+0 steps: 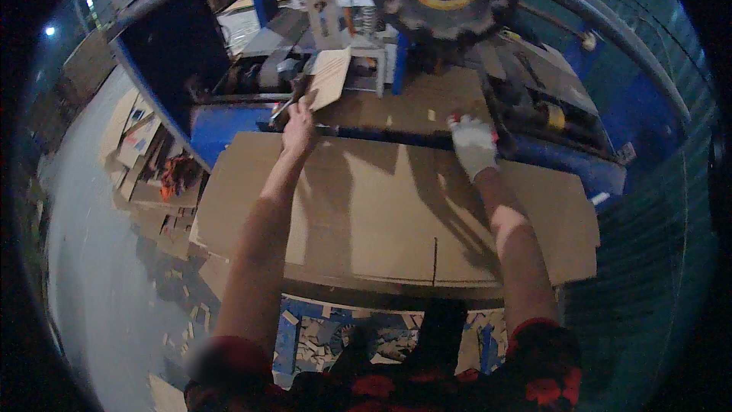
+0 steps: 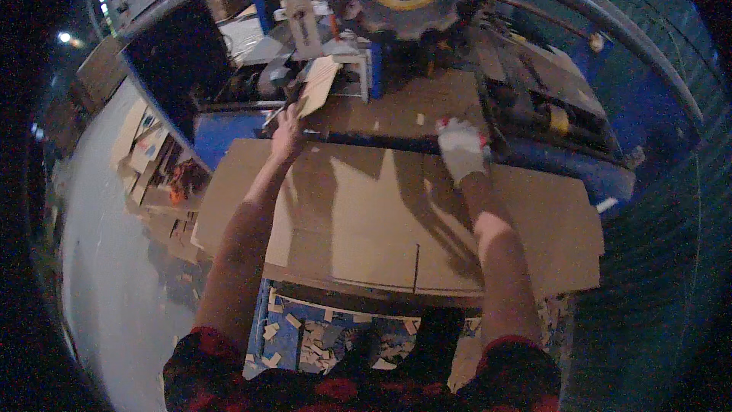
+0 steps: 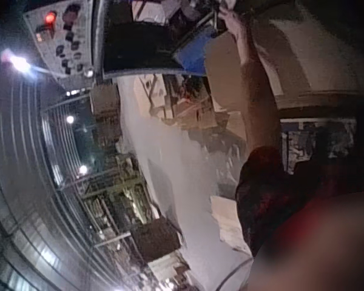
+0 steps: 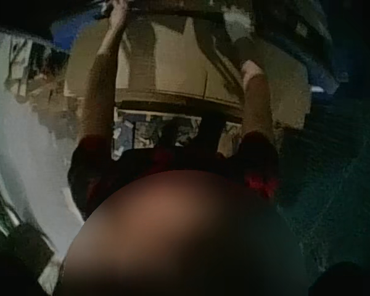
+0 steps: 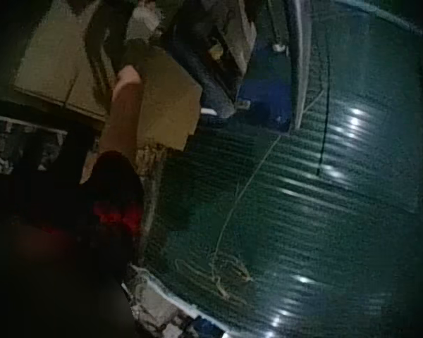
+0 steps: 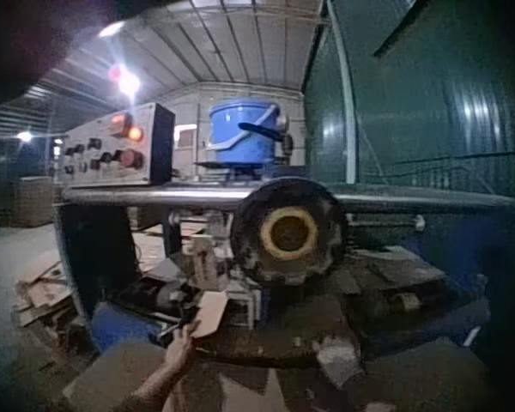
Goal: The person repeatedly picks up flat cardboard sheets, folds them into box shapes, and places them into a blue machine that appears to seal or staple the edges. The person handles each box individually, aligning it on the machine before feeding it through. Finished boxes are stacked nearby.
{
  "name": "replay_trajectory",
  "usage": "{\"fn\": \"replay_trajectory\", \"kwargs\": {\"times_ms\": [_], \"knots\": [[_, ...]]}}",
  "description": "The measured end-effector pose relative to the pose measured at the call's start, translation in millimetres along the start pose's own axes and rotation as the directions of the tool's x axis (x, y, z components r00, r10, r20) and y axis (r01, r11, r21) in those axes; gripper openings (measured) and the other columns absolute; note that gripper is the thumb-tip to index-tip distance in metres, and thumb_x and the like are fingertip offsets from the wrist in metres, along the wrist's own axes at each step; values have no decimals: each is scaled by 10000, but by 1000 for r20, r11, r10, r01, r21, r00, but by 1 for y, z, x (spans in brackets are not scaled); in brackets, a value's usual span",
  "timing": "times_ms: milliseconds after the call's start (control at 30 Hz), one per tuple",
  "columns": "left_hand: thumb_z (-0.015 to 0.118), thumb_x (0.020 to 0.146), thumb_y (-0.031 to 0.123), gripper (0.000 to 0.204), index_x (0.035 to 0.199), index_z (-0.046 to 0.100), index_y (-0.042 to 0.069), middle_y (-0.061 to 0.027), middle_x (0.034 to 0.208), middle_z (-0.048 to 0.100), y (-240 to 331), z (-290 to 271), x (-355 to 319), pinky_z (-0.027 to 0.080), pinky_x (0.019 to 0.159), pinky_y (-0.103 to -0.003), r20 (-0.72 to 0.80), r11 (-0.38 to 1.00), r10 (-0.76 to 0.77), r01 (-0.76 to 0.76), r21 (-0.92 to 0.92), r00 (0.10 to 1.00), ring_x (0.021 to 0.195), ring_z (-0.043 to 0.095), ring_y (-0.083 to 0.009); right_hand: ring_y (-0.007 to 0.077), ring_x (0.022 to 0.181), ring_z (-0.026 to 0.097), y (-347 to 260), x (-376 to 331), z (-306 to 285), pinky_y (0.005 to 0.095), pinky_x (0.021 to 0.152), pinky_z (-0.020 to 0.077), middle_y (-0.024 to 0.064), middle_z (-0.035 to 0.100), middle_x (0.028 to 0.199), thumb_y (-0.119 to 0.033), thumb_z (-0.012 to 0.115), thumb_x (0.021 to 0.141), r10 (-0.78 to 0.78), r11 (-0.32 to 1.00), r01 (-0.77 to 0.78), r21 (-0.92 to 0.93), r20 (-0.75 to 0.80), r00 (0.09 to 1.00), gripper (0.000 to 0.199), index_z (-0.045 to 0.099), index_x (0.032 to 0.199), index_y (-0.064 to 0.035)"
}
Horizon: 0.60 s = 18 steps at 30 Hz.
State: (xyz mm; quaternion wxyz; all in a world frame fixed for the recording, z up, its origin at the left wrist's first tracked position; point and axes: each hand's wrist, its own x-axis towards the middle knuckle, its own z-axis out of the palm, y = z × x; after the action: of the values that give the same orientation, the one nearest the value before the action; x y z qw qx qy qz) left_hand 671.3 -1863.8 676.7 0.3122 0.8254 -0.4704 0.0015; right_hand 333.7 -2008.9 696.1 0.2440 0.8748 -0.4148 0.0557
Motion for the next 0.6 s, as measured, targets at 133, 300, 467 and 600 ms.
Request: {"fn": "replay_trajectory", "kwargs": {"times_ms": [133, 300, 467, 600], "knots": [[534, 832, 30, 541, 1348, 372, 15, -257, 1351, 433, -1, 8, 9, 361, 1054, -430, 2, 904, 385, -377, -201, 923, 1225, 453, -420, 345, 909, 637, 19, 47, 17, 459, 759, 509, 158, 640, 1046, -139, 512, 855, 140, 962, -156, 225, 87, 986, 270, 621, 1098, -94], [631, 831, 157, 446, 1261, 535, 86, -130, 1270, 567, -46, -54, -86, 445, 963, -416, 178, 965, 22, -67, 255, 984, 1176, 530, -313, 405, 1013, 594, 43, -43, 9, 477, 910, 456, 229, 606, 1163, -241, 603, 854, 6, 881, 181, 438, -391, 920, 434, 565, 1248, -63], [624, 856, 415, 559, 1274, 534, 55, -200, 1309, 525, -147, -136, -211, 425, 970, -391, -212, 843, -275, 342, 415, 938, 1191, 506, -353, 422, 1176, 497, 64, -217, -19, 505, 1046, 338, 218, 533, 1288, -275, 658, 819, 222, 918, -176, 355, -94, 970, 551, 513, 1300, -48], [682, 802, 483, 688, 1283, 508, 22, -257, 1291, 505, -194, -146, -246, 388, 977, -429, -48, 966, -256, 257, 7, 965, 1214, 452, -395, 410, 1251, 427, 44, -305, -47, 526, 1088, 276, 191, 496, 1326, -310, 676, 803, 223, 930, -228, 289, 49, 973, 545, 532, 1269, -66]]}}
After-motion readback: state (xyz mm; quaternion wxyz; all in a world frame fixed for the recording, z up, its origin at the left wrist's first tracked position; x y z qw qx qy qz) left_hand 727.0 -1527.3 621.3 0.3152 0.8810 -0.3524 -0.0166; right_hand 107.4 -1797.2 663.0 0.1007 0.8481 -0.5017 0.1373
